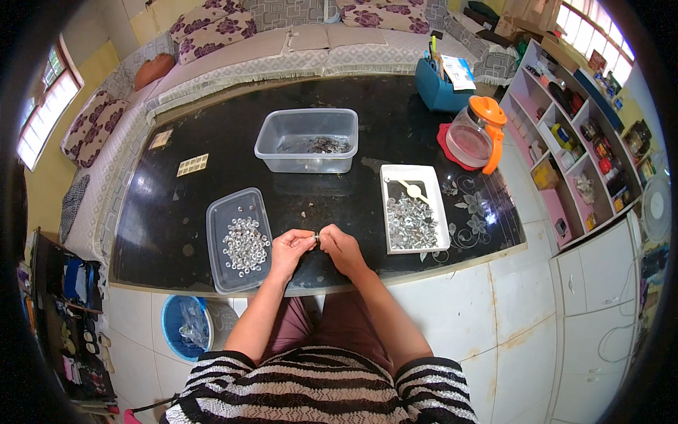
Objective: The person assembles small metal and plastic components by hand. They pick up circular metal washers and small plastic pins from separate containers on a table and join them together before placing the assembled units into another plastic tray.
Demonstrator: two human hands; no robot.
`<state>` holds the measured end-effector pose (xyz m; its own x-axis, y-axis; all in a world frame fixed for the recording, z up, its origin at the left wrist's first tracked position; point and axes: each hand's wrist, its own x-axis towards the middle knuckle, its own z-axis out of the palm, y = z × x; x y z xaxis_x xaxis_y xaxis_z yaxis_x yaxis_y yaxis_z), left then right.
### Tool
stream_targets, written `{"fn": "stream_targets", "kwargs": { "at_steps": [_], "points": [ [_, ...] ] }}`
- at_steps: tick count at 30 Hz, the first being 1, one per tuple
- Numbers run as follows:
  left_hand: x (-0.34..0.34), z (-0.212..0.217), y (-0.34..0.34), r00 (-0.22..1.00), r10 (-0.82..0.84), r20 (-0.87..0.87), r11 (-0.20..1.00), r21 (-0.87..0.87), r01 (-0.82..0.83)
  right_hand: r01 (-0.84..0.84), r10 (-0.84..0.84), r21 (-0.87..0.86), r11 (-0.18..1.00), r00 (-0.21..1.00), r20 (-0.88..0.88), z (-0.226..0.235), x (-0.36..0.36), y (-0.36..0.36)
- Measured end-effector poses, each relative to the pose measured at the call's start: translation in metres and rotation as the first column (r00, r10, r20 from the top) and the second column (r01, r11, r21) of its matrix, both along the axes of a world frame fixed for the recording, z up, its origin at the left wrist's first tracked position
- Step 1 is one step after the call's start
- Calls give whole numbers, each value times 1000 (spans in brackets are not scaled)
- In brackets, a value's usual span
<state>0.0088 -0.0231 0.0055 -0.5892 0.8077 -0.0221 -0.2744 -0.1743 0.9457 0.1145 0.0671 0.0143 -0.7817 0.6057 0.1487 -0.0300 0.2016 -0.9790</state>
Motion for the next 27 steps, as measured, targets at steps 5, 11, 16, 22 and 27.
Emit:
{"fn": "stream_targets", "kwargs": {
  "at_steps": [5, 11, 16, 22, 27],
  "points": [
    [0, 1, -1, 999, -32, -5, 999, 4, 32, 6, -6, 72, 997, 1000, -6, -5, 0, 2],
    [-1, -1, -1, 998, -61, -6, 998, 14, 61, -78, 65, 126, 989, 992, 108, -5, 1, 4],
    [-1, 0, 0, 1000, -23, 20, 1000, 19, 22, 64, -61, 72, 995, 997, -40, 0, -1, -1],
    [0, 2, -2, 997, -74, 3, 997, -29, 74, -41, 26, 173, 984, 996, 88, -11, 0, 6],
    [-1, 1, -1, 998, -63, 12, 998, 26, 63, 26, -27, 131, 991, 1000, 5, -1, 1, 0]
  ]
}}
